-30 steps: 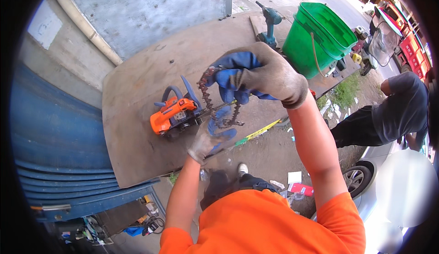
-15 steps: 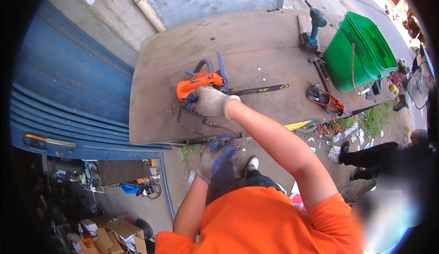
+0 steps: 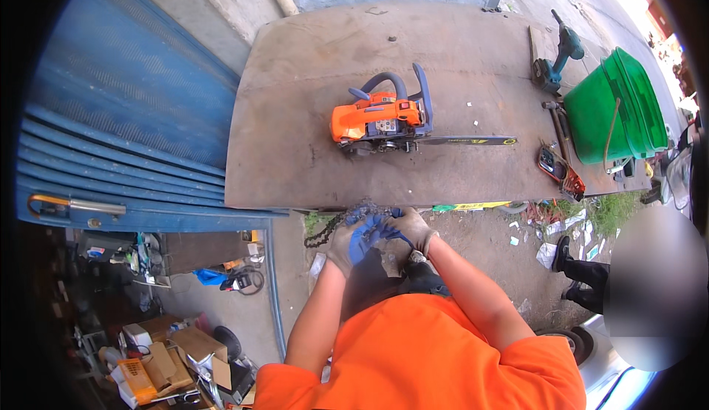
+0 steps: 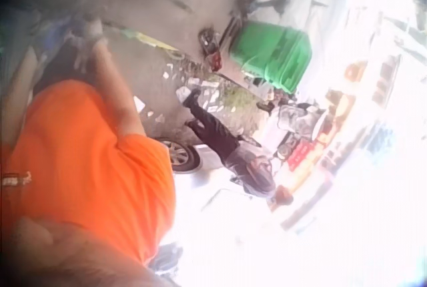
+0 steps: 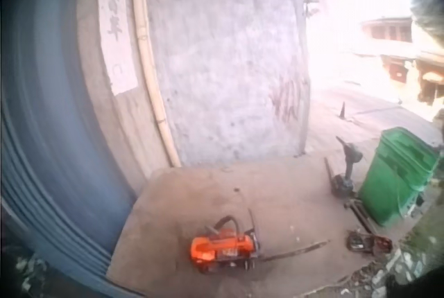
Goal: The person removes the chainsaw chain from the bar, inspects it, and then reattaches it to the chainsaw. The person handles the chain and chainsaw throughout the process.
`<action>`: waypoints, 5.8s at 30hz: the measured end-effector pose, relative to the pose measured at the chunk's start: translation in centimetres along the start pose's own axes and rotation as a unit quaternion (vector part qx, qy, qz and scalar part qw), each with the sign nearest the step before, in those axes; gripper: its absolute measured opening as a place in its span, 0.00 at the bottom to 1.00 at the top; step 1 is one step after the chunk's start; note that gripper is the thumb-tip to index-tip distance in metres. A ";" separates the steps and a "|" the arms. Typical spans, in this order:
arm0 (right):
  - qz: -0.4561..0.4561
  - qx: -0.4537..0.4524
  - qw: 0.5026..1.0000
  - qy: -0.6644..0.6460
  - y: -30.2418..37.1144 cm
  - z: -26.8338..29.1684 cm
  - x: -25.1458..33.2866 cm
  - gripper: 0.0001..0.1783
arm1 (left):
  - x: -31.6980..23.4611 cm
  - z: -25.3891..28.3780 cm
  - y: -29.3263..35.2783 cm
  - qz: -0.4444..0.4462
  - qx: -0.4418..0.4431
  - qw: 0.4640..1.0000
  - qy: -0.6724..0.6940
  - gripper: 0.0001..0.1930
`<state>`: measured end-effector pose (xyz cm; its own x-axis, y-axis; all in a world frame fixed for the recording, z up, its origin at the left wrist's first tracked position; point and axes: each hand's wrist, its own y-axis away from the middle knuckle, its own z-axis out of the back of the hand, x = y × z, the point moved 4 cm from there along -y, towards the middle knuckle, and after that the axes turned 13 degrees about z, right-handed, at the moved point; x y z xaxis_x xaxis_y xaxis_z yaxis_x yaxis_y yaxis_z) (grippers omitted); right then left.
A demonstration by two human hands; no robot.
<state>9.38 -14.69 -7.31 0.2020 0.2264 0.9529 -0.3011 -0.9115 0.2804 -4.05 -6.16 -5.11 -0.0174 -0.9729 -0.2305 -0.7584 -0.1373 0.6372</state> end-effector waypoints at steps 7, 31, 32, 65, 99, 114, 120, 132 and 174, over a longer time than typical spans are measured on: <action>-0.029 -0.243 0.923 -0.299 1.6 -0.7 1.1 0.12 | -3.4 -3.4 1.3 0.027 0.000 0.985 -0.171 0.13; -0.078 -0.196 0.950 -0.229 6.2 9.4 0.6 0.10 | -3.4 3.6 -0.4 0.062 -0.126 0.968 -0.208 0.11; -0.066 -0.205 0.944 -0.250 6.2 9.6 0.1 0.10 | -3.1 3.5 -0.5 0.045 -0.128 0.969 -0.206 0.11; 0.006 -0.281 0.960 -0.007 9.5 13.7 12.5 0.14 | -3.9 -16.5 -7.0 0.143 0.083 0.829 -0.534 0.13; 0.132 -0.178 0.961 -0.165 12.3 10.7 11.0 0.21 | -3.5 -31.0 5.2 -0.433 -0.038 0.800 -0.413 0.14; 0.248 -0.296 0.701 -0.599 10.7 11.5 2.2 0.12 | -8.8 -31.0 11.1 -0.501 -0.158 0.734 -0.430 0.16; 0.380 -0.261 0.737 -0.494 17.4 17.0 9.2 0.16 | -11.0 -25.7 12.4 -0.475 -0.173 0.768 -0.394 0.14; 0.376 -0.268 0.723 -0.514 21.6 16.8 12.6 0.20 | -9.9 -21.5 13.9 -0.378 -0.129 0.870 -0.289 0.14; 0.399 -0.247 0.713 -0.521 24.2 18.1 13.1 0.20 | -7.3 -20.9 15.1 -0.299 -0.052 0.917 -0.260 0.13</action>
<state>21.62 -39.97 9.87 0.2875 -0.9094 0.3004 -0.9473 -0.3163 -0.0510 -1.73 -4.99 21.53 0.0527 -0.5015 -0.8636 -0.6676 -0.6608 0.3430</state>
